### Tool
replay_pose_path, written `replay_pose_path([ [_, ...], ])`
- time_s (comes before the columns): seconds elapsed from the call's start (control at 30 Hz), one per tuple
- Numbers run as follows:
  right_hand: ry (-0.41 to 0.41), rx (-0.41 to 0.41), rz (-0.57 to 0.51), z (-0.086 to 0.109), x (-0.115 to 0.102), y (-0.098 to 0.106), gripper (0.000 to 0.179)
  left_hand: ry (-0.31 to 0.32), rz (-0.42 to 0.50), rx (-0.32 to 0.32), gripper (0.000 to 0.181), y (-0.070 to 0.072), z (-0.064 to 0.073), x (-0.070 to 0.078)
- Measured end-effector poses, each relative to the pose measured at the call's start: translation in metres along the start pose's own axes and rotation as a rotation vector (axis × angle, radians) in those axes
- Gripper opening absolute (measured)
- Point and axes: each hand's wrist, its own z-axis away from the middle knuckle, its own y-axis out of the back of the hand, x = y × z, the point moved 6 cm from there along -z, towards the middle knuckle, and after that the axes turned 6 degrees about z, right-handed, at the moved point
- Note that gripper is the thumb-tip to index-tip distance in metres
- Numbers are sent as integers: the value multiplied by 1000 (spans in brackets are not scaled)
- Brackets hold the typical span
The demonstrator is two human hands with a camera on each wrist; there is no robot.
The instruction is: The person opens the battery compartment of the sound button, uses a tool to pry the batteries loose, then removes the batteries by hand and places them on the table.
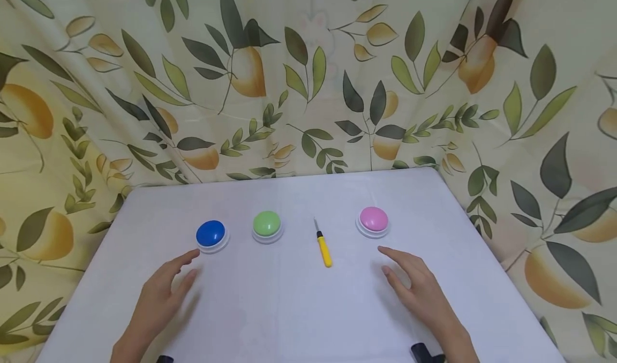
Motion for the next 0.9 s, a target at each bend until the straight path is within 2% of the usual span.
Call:
replay_pose_path([
  [0.13, 13, -32, -59, -13, -6, -16, 58, 34, 57, -56, 50, -13, -10, 7],
  [0.3, 32, -73, -125, -25, -18, -35, 63, 4, 104, -76, 65, -26, -19, 14],
  [0.43, 44, -94, -198, -34, -33, -53, 66, -2, 182, -99, 80, -36, -24, 16],
  [0.67, -23, -189, -385, -52, -64, -85, 70, 54, 392, -148, 86, -56, -37, 23],
  [0.9, -134, -242, -558, -63, -86, -114, 71, 166, 543, -154, 85, -80, -46, 29],
])
